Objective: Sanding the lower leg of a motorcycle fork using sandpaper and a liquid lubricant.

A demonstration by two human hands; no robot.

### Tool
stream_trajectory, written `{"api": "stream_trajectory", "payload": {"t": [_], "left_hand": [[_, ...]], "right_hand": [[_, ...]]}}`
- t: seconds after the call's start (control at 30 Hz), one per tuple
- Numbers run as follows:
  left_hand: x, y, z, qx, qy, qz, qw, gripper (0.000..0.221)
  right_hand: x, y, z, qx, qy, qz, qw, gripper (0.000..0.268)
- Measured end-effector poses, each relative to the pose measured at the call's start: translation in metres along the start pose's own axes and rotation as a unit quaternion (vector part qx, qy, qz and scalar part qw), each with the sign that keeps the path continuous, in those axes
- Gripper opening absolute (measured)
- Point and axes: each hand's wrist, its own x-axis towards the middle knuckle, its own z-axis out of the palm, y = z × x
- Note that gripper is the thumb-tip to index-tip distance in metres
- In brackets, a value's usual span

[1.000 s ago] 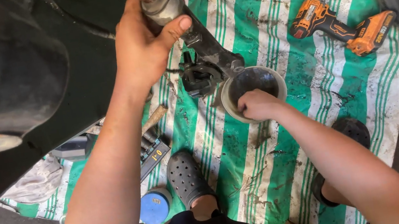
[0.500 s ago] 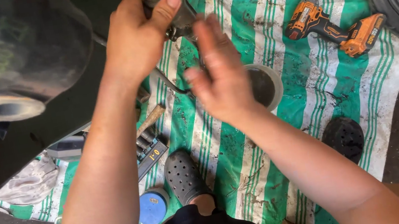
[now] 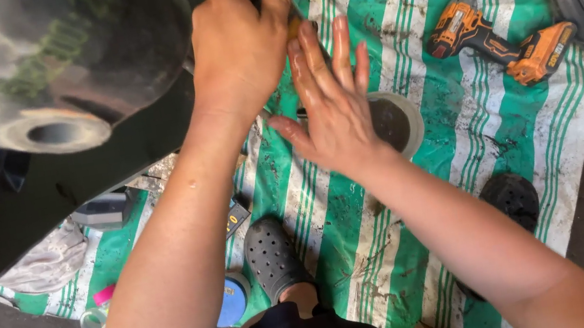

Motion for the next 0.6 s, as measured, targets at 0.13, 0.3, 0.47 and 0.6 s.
{"api": "stream_trajectory", "payload": {"t": [0.13,0.3,0.47,0.6], "left_hand": [[0.003,0.001,-0.001,-0.016,0.013,0.044,0.999,0.058],[0.004,0.006,-0.002,0.000,-0.011,-0.008,1.000,0.059],[0.001,0.012,-0.005,0.012,-0.020,-0.020,1.000,0.062],[-0.001,0.013,-0.009,-0.008,-0.016,0.008,1.000,0.053]], "right_hand": [[0.021,0.012,-0.013,-0.006,0.037,-0.048,0.998,0.105],[0.000,0.036,-0.020,-0.038,0.010,-0.103,0.994,0.098],[0.030,0.023,-0.027,0.085,0.013,-0.073,0.994,0.098],[0.039,0.022,-0.035,0.184,0.045,-0.084,0.978,0.089]]}}
